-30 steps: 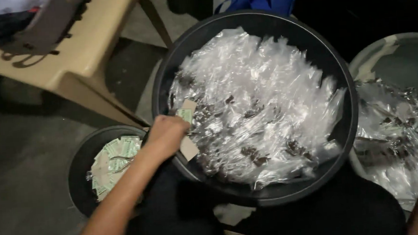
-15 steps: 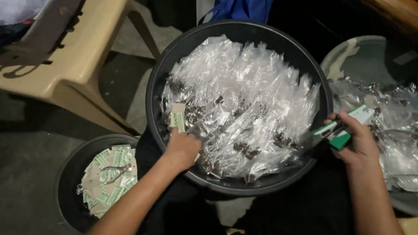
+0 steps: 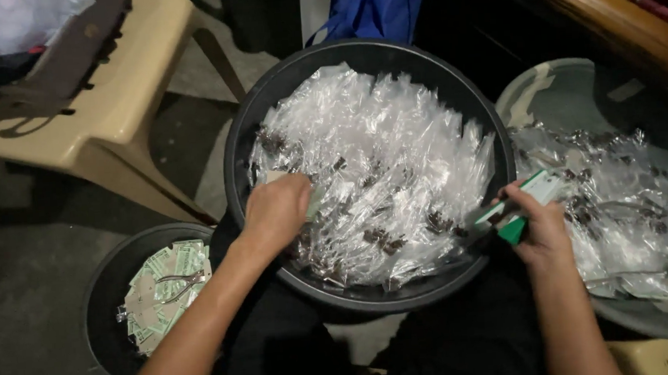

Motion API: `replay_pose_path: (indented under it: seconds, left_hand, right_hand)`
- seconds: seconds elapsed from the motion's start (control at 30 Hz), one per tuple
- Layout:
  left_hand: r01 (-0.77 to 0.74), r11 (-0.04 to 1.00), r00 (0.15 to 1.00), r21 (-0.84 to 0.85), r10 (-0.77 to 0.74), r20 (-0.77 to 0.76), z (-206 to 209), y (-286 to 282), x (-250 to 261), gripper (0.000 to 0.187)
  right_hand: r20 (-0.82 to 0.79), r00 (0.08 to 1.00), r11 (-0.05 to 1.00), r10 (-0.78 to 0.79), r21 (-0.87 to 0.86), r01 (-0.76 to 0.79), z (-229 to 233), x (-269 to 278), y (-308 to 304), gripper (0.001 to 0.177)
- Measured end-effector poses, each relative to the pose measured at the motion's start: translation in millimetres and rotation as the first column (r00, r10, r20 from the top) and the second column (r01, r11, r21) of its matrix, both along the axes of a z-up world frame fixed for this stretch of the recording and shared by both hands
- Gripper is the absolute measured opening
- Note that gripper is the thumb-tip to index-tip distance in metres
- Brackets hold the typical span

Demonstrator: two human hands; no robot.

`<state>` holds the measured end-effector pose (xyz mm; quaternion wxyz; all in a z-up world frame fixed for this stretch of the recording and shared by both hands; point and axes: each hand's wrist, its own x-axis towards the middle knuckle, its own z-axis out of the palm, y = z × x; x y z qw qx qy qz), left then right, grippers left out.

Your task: Labeling and stapling small plastic bags containing small parts

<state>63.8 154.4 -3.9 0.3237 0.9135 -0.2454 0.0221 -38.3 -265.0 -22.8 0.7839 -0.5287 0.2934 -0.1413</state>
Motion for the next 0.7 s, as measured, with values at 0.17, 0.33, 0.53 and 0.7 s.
replay_pose_path:
  seconds: [0.17, 0.33, 0.53, 0.7]
  left_hand:
    - [-0.27, 0.916, 0.92, -0.298, 0.154, -0.36, 3.0, -38.3, -0.6, 0.012]
    - [-0.177, 0.978, 0.913, -0.11, 0.122, -0.39, -27.8, -45.8, -3.8, 0.011]
    - [-0.129, 0.983, 0.804, 0.134, 0.182, -0.565, 9.7, -28.2, -11.7, 0.014]
    - [-0.503, 0.605, 0.739, -0.618, -0.07, -0.67, 26.5, -65.4, -22.5, 0.012]
  right_hand:
    - [-0.173, 0.984, 0.961, 0.035, -0.263, -0.081, -17.4, -6.8, 34.5, 0.035]
    - [-0.232, 0.956, 0.918, 0.179, -0.31, -0.247, -6.8, -21.1, 85.9, 0.043]
    - [-0.257, 0.921, 0.851, 0.294, -0.369, -0.375, -50.7, -25.0, 73.4, 0.032]
    - [-0.186, 0.961, 0.915, 0.206, -0.311, -0.256, 14.3, -6.5, 129.9, 0.032]
